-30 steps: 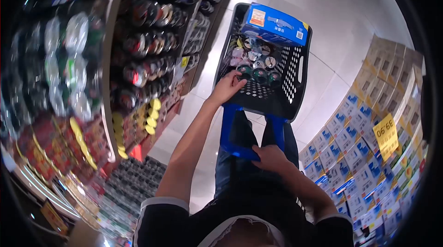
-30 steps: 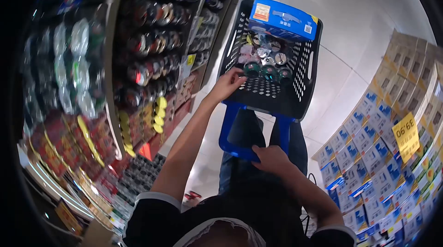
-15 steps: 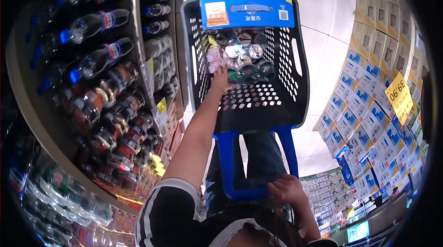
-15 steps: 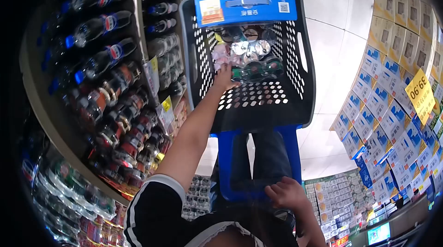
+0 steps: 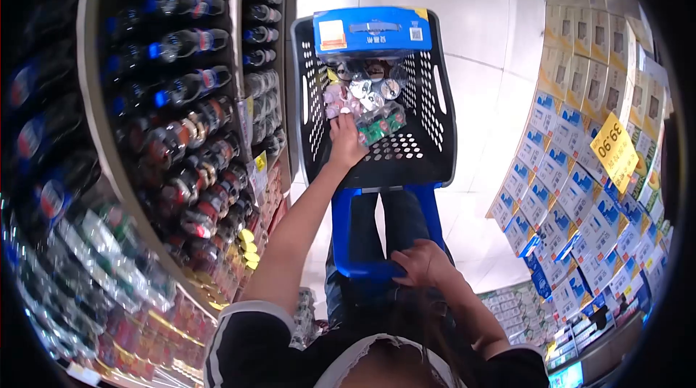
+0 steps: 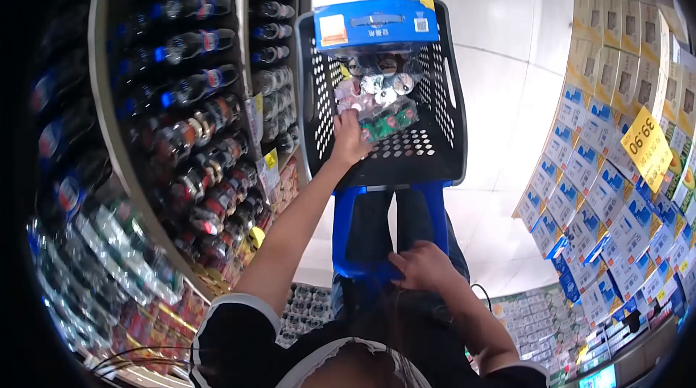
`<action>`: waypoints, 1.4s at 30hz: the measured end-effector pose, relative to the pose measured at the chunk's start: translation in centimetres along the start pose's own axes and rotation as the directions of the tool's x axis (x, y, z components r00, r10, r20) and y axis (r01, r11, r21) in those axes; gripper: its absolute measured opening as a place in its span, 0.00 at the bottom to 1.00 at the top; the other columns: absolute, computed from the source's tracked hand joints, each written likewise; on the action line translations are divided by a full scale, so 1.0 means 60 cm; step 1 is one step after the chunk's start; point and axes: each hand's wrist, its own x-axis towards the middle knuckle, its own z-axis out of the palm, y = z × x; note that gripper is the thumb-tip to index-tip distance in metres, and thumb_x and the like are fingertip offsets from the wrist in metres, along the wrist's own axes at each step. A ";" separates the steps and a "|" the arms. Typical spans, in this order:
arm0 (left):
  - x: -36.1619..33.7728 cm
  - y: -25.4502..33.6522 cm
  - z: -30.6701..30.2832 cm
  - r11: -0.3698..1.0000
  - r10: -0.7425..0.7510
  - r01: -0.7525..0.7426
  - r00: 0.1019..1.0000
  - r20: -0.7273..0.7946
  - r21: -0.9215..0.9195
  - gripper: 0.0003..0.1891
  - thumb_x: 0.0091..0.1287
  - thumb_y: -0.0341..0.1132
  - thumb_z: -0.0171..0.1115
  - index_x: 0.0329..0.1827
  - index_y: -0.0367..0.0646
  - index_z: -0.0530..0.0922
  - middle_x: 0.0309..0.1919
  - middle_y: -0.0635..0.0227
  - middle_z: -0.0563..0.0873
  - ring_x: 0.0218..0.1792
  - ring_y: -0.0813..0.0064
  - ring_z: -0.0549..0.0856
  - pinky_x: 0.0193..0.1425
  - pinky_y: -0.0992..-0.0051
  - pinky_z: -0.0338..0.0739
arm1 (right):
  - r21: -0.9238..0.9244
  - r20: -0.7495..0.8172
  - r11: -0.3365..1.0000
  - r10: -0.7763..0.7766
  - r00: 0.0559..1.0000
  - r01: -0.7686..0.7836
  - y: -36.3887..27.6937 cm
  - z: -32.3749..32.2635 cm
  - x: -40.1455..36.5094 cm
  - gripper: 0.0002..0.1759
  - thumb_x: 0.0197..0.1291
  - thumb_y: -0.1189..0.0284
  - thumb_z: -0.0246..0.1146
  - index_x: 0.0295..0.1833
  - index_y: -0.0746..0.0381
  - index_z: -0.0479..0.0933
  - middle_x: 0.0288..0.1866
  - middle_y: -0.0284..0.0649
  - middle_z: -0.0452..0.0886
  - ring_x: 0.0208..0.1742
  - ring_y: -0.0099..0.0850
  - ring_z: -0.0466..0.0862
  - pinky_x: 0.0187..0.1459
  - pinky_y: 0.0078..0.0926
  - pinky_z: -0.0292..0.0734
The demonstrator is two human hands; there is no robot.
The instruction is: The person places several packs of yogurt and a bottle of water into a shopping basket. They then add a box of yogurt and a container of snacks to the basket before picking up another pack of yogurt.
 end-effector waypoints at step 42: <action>-0.676 -0.048 -0.527 0.831 -0.206 -0.458 0.273 -0.940 -0.316 0.63 0.35 0.47 0.79 0.69 0.38 0.42 0.63 0.48 0.58 0.66 0.56 0.61 0.68 0.61 0.56 | 0.842 -0.352 0.372 -0.169 0.921 0.390 -0.475 -0.175 0.348 0.37 0.61 0.43 0.40 0.64 0.60 0.60 0.61 0.44 0.66 0.63 0.35 0.66 0.63 0.35 0.60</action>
